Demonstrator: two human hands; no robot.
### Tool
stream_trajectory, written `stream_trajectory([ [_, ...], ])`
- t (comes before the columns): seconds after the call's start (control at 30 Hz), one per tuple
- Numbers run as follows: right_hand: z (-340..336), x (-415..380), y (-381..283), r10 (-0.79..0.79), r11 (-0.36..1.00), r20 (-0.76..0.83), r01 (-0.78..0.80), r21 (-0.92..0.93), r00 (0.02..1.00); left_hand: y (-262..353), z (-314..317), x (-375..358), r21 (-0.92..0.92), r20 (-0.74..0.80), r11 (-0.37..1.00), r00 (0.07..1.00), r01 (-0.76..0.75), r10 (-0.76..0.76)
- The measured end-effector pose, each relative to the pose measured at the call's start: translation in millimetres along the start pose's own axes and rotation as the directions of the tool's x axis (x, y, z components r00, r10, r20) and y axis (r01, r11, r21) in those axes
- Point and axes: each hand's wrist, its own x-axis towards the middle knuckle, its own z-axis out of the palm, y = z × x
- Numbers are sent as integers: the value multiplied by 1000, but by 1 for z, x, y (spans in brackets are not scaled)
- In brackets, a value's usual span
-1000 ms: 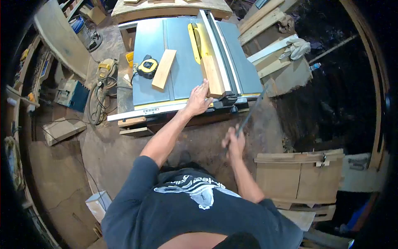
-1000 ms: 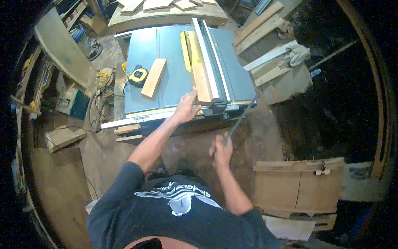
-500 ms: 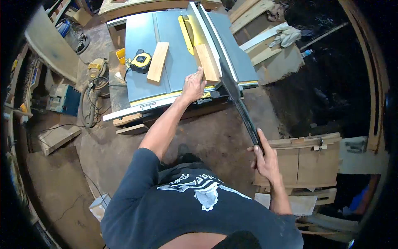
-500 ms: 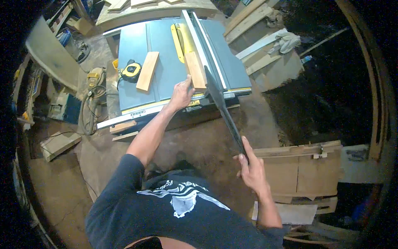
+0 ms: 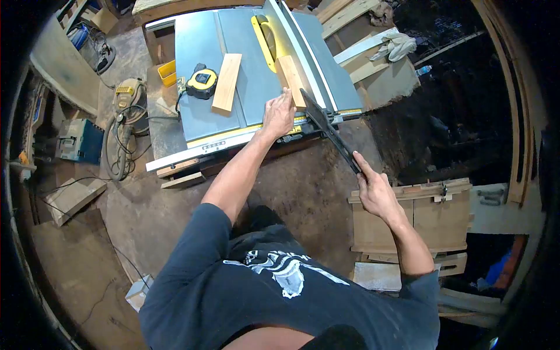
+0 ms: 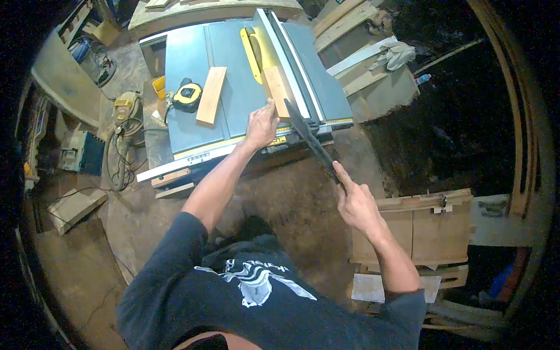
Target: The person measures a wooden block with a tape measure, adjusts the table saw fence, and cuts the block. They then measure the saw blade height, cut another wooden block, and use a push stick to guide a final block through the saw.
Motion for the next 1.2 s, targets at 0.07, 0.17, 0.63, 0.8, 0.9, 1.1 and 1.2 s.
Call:
stream_trajectory([
  [0.07, 3, 1, -5, -4, 1000, 2, 4, 1, 1000, -3, 1, 1, 4, -10, 1000, 1000, -5, 5],
  [0.17, 3, 5, -13, 43, 999, 15, -43, 13, 999, -8, -3, 5, -52, -2, 999, 1000, 7, -7],
  [0.63, 1, 33, -17, 6, 998, 9, -6, -63, 1000, -20, -1, 26, -87, -35, 996, 999, 10, -13],
  [0.8, 0, 39, -20, 25, 999, 16, -24, -34, 1000, -18, -8, 27, -106, 80, 992, 995, 69, -60],
  [0.9, 2, 45, -16, -18, 999, -10, 18, -47, 1000, -17, -11, 28, -126, 58, 991, 997, 51, -44],
  [1.1, -4, 54, -26, 36, 998, 34, -34, -45, 999, -17, -13, 25, -165, 16, 986, 1000, 29, -27],
  [1.2, -5, 60, -30, 86, 994, 45, -82, -67, 995, -12, -14, 16, -182, -13, 982, 999, 50, -53],
])
